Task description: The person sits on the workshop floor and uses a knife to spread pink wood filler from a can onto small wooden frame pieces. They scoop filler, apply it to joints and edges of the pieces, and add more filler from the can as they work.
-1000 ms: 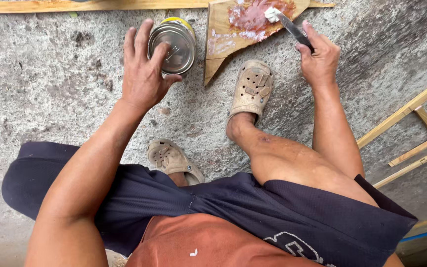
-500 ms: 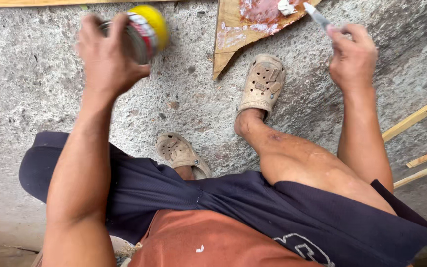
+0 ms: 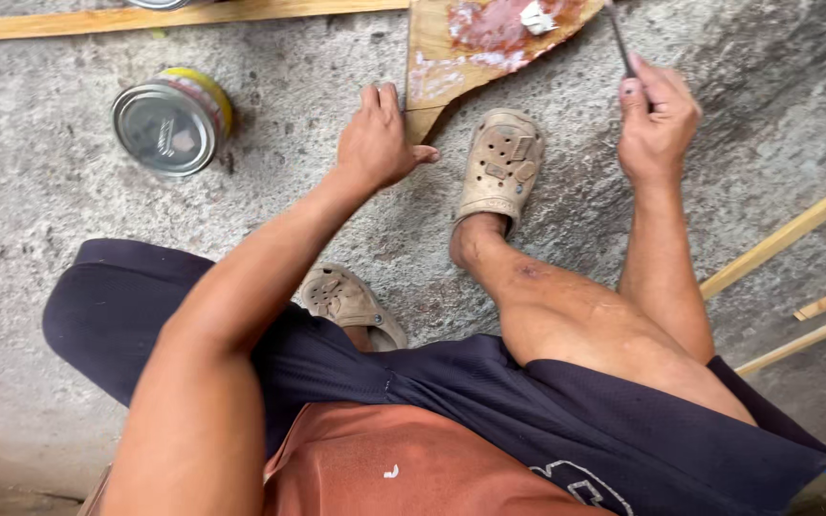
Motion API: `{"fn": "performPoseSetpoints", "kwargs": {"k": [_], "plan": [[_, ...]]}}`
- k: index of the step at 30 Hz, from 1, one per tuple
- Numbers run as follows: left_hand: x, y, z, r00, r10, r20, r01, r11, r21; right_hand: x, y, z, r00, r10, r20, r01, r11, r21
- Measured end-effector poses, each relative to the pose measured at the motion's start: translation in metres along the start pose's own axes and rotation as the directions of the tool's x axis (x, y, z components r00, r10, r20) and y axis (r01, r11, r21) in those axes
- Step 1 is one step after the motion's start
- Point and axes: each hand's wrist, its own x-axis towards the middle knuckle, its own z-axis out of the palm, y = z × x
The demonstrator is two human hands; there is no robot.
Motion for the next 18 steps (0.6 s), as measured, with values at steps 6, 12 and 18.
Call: {"fn": "performPoseSetpoints", "kwargs": {"k": [6,12,18], "plan": [[0.020,0.008,0.039,0.976,-0.021,-0.215,-0.002,0.994,-0.105,-0.018,0.018,-0.008,0.998,0.038,0.044,-0.036,0.998,-0.042],[0.004,0.003,0.006,0.998,-0.040,0.047,0.048,0.985,-0.163,-0.035,0.021,0.000,0.985,0.170,0.042,-0.174,0.974,0.143],[-0.005,0.017,-0.044,0.955,-0.215,0.204,0.244,0.961,-0.132,-0.026,0.005,0.026,0.943,0.324,0.076,-0.332,0.894,0.300]]}}
